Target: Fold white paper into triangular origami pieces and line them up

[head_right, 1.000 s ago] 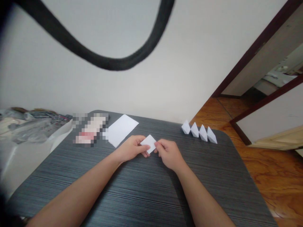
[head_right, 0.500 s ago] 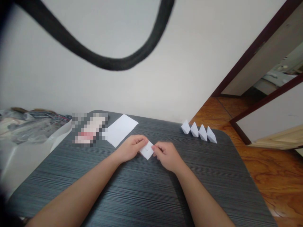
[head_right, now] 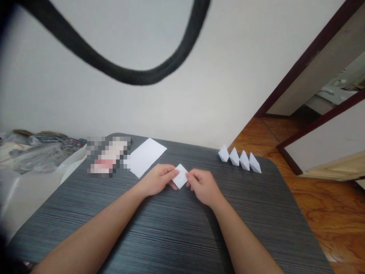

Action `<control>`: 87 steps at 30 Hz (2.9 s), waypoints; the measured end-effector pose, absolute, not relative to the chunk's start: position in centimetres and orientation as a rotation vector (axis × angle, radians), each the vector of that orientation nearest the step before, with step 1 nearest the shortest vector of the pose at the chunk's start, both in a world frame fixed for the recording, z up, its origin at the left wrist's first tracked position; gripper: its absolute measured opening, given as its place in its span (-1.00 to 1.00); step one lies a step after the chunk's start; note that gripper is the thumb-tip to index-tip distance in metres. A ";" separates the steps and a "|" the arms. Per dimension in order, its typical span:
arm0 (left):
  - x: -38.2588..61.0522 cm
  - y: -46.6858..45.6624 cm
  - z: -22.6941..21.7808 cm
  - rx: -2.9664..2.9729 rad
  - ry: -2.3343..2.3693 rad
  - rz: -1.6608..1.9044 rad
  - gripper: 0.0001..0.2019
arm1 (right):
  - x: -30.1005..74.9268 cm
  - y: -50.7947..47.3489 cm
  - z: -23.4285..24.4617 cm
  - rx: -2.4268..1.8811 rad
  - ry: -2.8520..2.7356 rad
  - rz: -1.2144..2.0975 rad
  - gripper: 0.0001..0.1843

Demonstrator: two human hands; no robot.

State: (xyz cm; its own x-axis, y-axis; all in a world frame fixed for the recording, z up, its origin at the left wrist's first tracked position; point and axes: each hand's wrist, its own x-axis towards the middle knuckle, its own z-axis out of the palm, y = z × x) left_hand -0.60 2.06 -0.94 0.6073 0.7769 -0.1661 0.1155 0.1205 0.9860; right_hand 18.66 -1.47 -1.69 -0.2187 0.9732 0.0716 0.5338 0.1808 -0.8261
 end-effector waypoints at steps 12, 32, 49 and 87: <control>-0.5 2.3 -1.7 1.274 0.793 0.599 -0.62 | 18.6 -1.5 -1.5 -1.421 -1.758 0.860 -0.65; -0.5 2.1 -1.4 1.349 0.773 0.602 -0.70 | 18.6 -1.4 -1.8 -1.401 -1.720 0.898 -0.66; -0.5 2.1 -1.6 1.402 0.780 0.618 -0.76 | 18.2 -1.4 -2.4 -1.387 -1.581 1.122 -0.66; -0.8 2.4 -1.8 1.322 0.754 0.585 -0.60 | 18.6 -1.4 -2.6 -1.361 -1.567 1.049 -0.70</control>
State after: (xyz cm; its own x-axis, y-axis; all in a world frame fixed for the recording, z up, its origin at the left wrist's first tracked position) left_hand -0.80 2.36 -1.84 0.6365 0.7558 -0.1535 0.0390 0.1672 0.9851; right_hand 18.64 -1.37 -2.62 -0.1075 0.9931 0.0460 0.3360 0.0799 -0.9385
